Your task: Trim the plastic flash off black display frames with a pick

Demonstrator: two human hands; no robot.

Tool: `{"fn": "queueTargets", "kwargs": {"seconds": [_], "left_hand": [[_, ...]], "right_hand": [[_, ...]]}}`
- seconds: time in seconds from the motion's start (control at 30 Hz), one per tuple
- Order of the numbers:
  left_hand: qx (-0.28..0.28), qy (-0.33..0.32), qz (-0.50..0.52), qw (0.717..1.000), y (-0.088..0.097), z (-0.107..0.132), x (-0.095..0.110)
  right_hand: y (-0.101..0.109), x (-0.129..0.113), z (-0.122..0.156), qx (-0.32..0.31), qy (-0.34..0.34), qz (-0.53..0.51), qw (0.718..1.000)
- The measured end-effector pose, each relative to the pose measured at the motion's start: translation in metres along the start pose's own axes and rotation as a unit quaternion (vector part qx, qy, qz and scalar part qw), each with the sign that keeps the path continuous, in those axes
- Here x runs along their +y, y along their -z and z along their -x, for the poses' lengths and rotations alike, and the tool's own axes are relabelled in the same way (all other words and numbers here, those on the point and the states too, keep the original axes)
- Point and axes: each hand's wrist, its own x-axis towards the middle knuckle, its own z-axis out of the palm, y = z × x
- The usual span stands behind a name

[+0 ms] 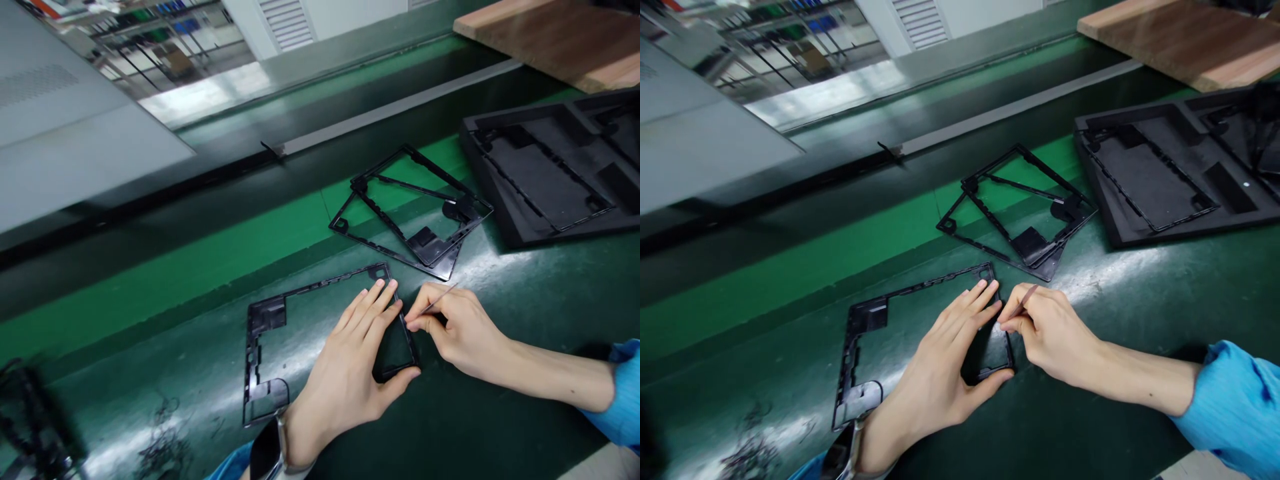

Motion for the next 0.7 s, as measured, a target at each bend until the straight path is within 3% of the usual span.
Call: {"fn": "queueTargets", "kwargs": {"seconds": [0.7], "left_hand": [[-0.004,0.002,-0.006,1.0,-0.0012,0.0011,0.0]], "right_hand": [[-0.0001,0.0,0.0002,0.0,-0.004,-0.007,1.0]]}}
